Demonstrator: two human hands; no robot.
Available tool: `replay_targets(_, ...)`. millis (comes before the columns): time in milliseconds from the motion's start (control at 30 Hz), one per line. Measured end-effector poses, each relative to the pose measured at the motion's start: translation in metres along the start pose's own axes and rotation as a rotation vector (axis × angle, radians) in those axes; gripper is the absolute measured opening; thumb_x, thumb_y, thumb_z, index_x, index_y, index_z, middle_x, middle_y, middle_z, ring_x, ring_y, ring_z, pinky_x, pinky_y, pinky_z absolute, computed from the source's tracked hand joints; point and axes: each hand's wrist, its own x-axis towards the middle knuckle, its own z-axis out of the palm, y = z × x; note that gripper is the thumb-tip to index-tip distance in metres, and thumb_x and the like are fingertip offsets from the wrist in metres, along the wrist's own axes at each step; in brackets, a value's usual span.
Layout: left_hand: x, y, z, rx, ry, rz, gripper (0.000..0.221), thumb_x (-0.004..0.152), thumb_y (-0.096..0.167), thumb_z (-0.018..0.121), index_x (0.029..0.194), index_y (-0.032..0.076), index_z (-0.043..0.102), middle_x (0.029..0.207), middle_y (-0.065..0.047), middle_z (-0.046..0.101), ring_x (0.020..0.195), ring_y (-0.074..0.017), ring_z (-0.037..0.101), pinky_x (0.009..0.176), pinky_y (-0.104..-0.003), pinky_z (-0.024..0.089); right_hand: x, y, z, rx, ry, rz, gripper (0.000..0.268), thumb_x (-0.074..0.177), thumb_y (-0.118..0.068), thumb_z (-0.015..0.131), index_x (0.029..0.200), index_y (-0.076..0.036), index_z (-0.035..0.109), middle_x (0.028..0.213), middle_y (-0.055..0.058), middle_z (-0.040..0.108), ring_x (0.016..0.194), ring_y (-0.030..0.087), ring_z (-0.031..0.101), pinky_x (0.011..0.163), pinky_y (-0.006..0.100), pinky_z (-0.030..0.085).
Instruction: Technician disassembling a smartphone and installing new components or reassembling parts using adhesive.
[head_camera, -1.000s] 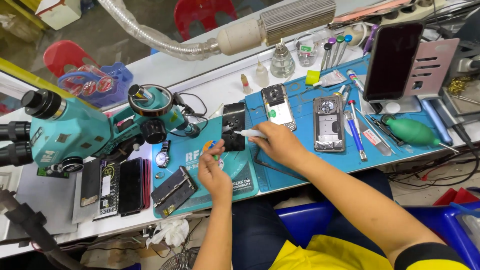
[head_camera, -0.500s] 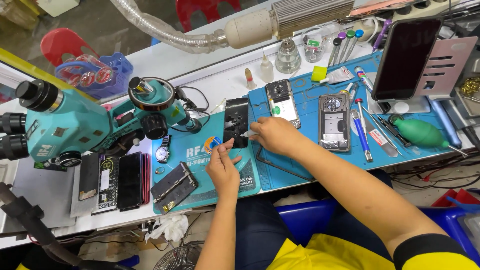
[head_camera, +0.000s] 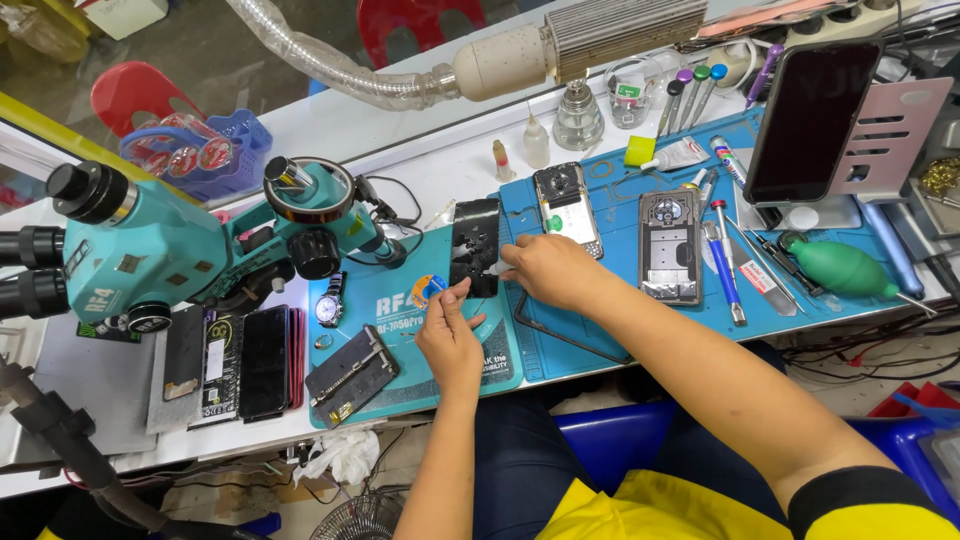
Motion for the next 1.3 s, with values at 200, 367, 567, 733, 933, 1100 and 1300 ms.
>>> replay_targets(200, -0.001, -0.007, -0.001, 0.012, 0.049, -0.012, 0.035, 0.112, 0.023, 0.035, 0.103, 0.01, 0.066, 0.116, -0.009, 0.075, 0.063, -0.0185, 0.075, 0.051, -0.029, 0.067, -0.007, -0.004, 0.001, 0.061, 0.029, 0.043, 0.017, 0.095, -0.021, 0.071, 0.104, -0.006, 0.072, 0.082, 0.016, 0.072, 0.075, 0.033, 0.075, 0.07, 0.043, 0.062)
replay_targets(367, 0.007, 0.007, 0.002, -0.241, 0.138, -0.122, 0.04, 0.112, 0.031, 0.031, 0.103, 0.012, 0.065, 0.123, -0.008, 0.074, 0.08, -0.0164, 0.069, 0.043, -0.017, 0.048, -0.007, -0.008, 0.005, 0.459, 0.181, 0.216, 0.023, 0.097, -0.023, 0.07, 0.108, -0.003, 0.072, 0.079, 0.019, 0.072, 0.071, 0.035, 0.074, 0.066, 0.043, 0.06)
replay_targets(567, 0.033, 0.048, 0.013, -0.876, 0.126, -0.29, 0.043, 0.109, 0.047, 0.036, 0.113, 0.008, 0.056, 0.147, -0.023, 0.056, 0.134, -0.032, 0.059, 0.045, -0.012, 0.032, -0.009, -0.028, 0.023, 1.141, 0.335, 0.329, 0.022, 0.097, -0.022, 0.074, 0.11, -0.006, 0.074, 0.072, 0.01, 0.072, 0.061, 0.014, 0.066, 0.061, 0.029, 0.057)
replay_targets(733, 0.035, 0.066, 0.021, -0.908, 0.105, -0.263, 0.044, 0.108, 0.045, 0.04, 0.113, 0.005, 0.056, 0.145, -0.026, 0.057, 0.133, -0.0351, 0.059, 0.043, -0.013, 0.035, -0.012, -0.043, 0.006, 1.148, 0.377, 0.279, 0.021, 0.094, -0.018, 0.076, 0.112, -0.006, 0.077, 0.077, 0.017, 0.077, 0.067, 0.017, 0.071, 0.062, 0.034, 0.059)
replay_targets(933, 0.024, 0.073, 0.03, -0.718, 0.063, -0.227, 0.039, 0.109, 0.041, 0.041, 0.104, 0.01, 0.065, 0.125, -0.025, 0.07, 0.041, -0.0023, 0.048, 0.036, -0.012, 0.027, -0.019, -0.052, -0.009, 1.085, 0.455, 0.17, 0.017, 0.096, -0.013, 0.072, 0.111, -0.005, 0.076, 0.084, 0.02, 0.078, 0.077, 0.028, 0.077, 0.068, 0.041, 0.062)
replay_targets(1100, 0.022, 0.061, 0.041, -0.623, 0.0, -0.174, 0.038, 0.109, 0.039, 0.042, 0.095, 0.011, 0.065, 0.116, -0.023, 0.075, 0.037, -0.0032, 0.042, 0.035, -0.013, 0.028, -0.027, -0.046, 0.005, 1.037, 0.542, 0.132, 0.013, 0.101, -0.02, 0.067, 0.103, -0.008, 0.071, 0.065, 0.006, 0.074, 0.057, 0.013, 0.068, 0.054, 0.028, 0.056)
replay_targets(1300, 0.014, 0.08, 0.038, -0.376, -0.104, -0.091, 0.033, 0.11, 0.038, 0.04, 0.104, 0.018, 0.065, 0.111, -0.004, 0.079, 0.052, 0.0038, 0.042, 0.049, -0.011, 0.033, -0.023, -0.056, -0.001, 1.826, 0.341, 0.404, 0.02, 0.103, -0.025, 0.067, 0.099, -0.005, 0.062, 0.059, 0.006, 0.05, 0.046, 0.005, 0.041, 0.038, 0.017, 0.032)
